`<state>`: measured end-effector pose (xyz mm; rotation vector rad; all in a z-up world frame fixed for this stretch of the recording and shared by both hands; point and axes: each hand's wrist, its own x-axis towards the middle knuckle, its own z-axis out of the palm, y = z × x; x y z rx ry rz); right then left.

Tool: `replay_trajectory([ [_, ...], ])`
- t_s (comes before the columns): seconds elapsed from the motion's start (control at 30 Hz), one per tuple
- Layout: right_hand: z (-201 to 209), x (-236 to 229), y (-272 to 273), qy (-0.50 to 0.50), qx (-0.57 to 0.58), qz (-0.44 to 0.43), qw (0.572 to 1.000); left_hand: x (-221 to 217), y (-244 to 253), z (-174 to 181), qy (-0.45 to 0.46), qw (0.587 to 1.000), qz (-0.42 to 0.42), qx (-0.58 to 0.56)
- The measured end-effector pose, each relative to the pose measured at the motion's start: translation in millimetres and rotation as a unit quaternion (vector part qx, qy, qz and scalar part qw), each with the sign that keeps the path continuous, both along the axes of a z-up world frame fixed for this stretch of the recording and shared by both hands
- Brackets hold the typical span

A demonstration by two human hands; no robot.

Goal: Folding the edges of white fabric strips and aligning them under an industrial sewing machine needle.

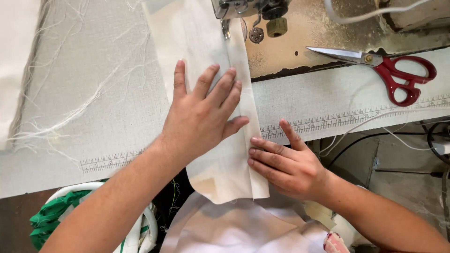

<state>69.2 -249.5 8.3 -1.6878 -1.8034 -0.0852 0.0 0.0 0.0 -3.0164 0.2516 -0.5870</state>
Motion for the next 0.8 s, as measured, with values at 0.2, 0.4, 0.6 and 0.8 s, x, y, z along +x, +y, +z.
replay_trajectory([
  [0.2,3.2,19.3,12.3,-0.023,-0.029,0.018,0.999,22.9,25.3,-3.7,0.027,0.999,-0.015,-0.041],
  [0.4,10.2,15.1,18.5,-0.067,-0.038,-0.044,0.996,7.0,3.7,5.9,0.017,0.999,-0.031,0.016],
  [0.6,11.4,2.7,15.3,-0.119,0.024,-0.105,0.987,-28.8,-21.6,-5.5,0.021,0.998,0.028,-0.046],
  [0.8,12.9,2.0,4.7,-0.124,-0.036,-0.11,0.985,-43.2,-16.1,1.7,0.091,0.995,0.014,-0.035],
])
